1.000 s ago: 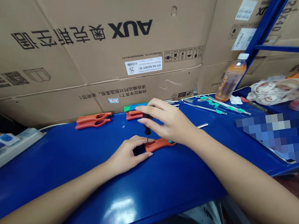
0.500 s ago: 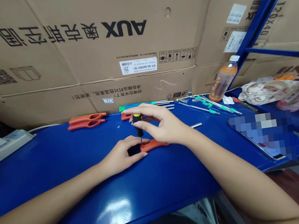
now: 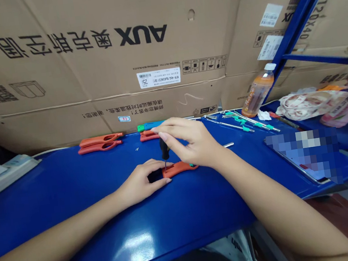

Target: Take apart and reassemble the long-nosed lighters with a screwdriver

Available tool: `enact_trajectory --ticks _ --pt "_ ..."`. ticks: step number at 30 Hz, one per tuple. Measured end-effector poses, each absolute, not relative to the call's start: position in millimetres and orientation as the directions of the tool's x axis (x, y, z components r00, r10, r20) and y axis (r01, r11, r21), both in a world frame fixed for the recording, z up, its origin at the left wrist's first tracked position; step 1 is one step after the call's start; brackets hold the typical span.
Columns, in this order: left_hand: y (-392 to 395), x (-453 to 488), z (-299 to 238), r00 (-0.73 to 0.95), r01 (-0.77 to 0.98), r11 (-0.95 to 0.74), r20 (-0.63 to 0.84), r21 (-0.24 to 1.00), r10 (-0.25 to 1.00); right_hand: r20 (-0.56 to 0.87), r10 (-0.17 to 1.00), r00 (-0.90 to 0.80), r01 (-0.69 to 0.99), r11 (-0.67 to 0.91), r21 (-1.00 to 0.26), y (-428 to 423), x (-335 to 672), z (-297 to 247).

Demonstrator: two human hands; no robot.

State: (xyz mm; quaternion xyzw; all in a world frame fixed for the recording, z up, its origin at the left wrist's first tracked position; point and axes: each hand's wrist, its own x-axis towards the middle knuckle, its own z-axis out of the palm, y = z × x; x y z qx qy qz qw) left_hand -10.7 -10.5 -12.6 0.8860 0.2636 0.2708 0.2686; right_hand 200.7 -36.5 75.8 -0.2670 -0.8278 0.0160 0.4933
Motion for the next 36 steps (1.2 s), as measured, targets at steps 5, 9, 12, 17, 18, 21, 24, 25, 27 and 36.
enact_trajectory --ticks 5,9,12,17,18,21,24,25,27,36 --pt "-9 -10 -13 0.718 0.327 -0.720 0.335 0.612 0.611 0.784 0.544 -0.299 0.436 0.808 -0.395 -35 198 72" --pt "-10 -10 -14 0.705 0.325 -0.718 0.348 0.616 0.618 0.789 0.494 -0.366 0.551 0.798 -0.244 -37 204 78" --pt "-10 -10 -15 0.711 0.308 -0.723 0.355 0.619 0.607 0.589 0.623 -0.514 0.435 0.782 -0.447 -37 208 84" --pt "-10 -10 -15 0.708 0.320 -0.709 0.339 0.628 0.620 0.746 0.573 -0.338 0.498 0.782 -0.375 -32 200 68" --pt "-10 -10 -15 0.707 0.322 -0.708 0.338 0.628 0.621 0.804 0.526 -0.276 0.550 0.773 -0.317 -32 196 64" --pt "-10 -10 -15 0.702 0.323 -0.710 0.345 0.626 0.624 0.812 0.491 -0.316 0.591 0.771 -0.236 -36 187 62" --pt "-10 -10 -15 0.710 0.314 -0.713 0.344 0.627 0.615 0.668 0.567 -0.482 0.502 0.804 -0.319 -41 186 71" --pt "-10 -10 -15 0.713 0.310 -0.714 0.343 0.627 0.611 0.625 0.583 -0.520 0.474 0.805 -0.357 -41 187 73" --pt "-10 -10 -14 0.715 0.317 -0.711 0.334 0.628 0.614 0.617 0.585 -0.527 0.459 0.807 -0.373 -38 189 75" --pt "-10 -10 -13 0.721 0.326 -0.710 0.321 0.625 0.614 0.732 0.532 -0.426 0.342 0.844 -0.414 -33 186 63"
